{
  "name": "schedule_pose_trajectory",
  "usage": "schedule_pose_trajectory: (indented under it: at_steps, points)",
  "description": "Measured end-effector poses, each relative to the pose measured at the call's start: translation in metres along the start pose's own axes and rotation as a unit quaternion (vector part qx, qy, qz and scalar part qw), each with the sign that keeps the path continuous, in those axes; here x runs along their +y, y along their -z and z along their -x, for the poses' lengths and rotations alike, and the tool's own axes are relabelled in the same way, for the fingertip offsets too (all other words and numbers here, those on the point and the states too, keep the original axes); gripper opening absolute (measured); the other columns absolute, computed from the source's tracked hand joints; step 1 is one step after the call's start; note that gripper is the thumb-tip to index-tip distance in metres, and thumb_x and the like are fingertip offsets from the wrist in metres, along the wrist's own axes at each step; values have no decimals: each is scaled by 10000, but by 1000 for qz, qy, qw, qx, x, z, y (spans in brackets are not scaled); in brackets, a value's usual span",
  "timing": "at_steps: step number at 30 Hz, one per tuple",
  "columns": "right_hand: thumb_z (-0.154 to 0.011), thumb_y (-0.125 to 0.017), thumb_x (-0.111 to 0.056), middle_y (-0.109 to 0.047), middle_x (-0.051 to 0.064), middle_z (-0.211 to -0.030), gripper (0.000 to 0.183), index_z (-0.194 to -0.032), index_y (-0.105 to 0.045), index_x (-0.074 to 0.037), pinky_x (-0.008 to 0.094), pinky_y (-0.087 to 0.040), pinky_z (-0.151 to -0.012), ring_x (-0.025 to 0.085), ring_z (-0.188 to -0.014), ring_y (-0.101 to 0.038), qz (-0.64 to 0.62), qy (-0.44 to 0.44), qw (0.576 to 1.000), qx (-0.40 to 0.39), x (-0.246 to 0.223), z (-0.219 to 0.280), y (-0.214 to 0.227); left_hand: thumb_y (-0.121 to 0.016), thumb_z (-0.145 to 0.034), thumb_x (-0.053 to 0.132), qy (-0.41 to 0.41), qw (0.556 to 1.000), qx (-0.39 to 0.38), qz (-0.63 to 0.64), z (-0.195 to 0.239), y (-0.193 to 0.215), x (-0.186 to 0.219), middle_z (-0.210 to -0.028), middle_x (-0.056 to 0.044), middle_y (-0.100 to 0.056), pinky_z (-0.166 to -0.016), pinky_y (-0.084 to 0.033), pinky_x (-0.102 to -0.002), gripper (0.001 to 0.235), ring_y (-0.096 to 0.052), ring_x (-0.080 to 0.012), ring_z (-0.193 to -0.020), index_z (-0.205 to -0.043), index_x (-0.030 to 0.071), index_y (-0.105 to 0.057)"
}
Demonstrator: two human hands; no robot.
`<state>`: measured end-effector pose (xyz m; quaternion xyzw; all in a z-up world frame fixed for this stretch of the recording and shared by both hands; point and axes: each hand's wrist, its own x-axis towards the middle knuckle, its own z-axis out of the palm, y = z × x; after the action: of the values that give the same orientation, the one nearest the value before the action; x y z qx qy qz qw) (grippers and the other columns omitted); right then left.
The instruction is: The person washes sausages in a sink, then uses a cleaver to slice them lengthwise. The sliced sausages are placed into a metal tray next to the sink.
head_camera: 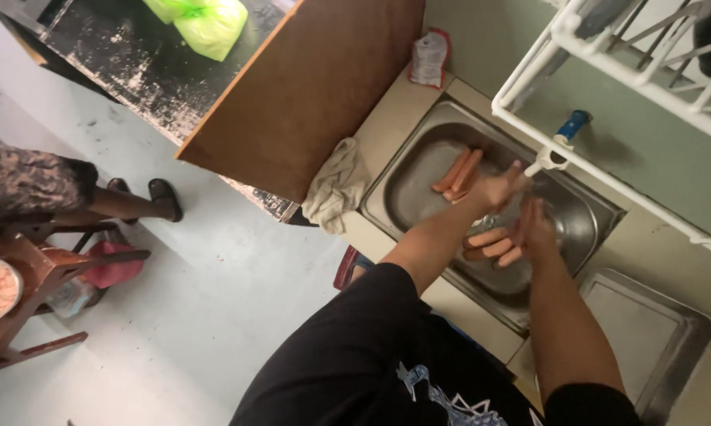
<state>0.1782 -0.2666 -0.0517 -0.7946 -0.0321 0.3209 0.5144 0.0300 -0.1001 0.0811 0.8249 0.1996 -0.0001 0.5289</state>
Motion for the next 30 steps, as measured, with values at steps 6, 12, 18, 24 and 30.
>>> schedule_pose_trajectory:
  at_steps: [6,12,18,24,30]
  points:
    - [-1063,-516,-480,-548,45,-608,442,-813,-592,-123,291,-473,-550,152,-508,-574,-125,23,992,12,-79,75,-81,-376,-872,633,201,979,21,15,19,43,44,-1597,-34,-285,-1266,-56,-247,789,-174,-168,-1503,-1444,98,-475]
    - [-1037,-672,-319,-579,220,-688,476,-720,-619,32,436,-395,-672,322,-676,-550,101,286,946,110,-106,81,-102,-349,-802,818,271,948,110,125,22,89,21,-1340,64,-606,-1105,-398,-348,764,-525,-174,-1293,-1393,359,-498]
    - [-992,-518,-374,-662,313,-926,430,-1037,-645,34,567,-507,-794,482,-888,-653,427,283,856,69,-60,24,-46,-420,-920,437,178,913,131,342,-33,21,-35,-593,-133,-602,-472,-519,-412,428,-648,-286,-487,-868,55,-606]
    - [-949,-393,-599,-629,160,-583,569,-716,-576,-113,350,-568,-417,248,-496,-680,-153,52,969,188,-172,122,-17,-617,-799,337,227,841,-12,491,-27,8,21,-511,-90,-514,-355,-385,-370,315,-523,-214,-379,-692,42,-594]
    - [-834,-667,-287,-547,20,-561,202,-734,-648,-113,338,-337,-386,141,-410,-442,-191,15,942,276,-197,99,-3,-527,-727,558,320,849,-40,418,-4,74,85,-830,-167,-601,-781,-569,-496,650,-609,-349,-782,-998,-25,-628]
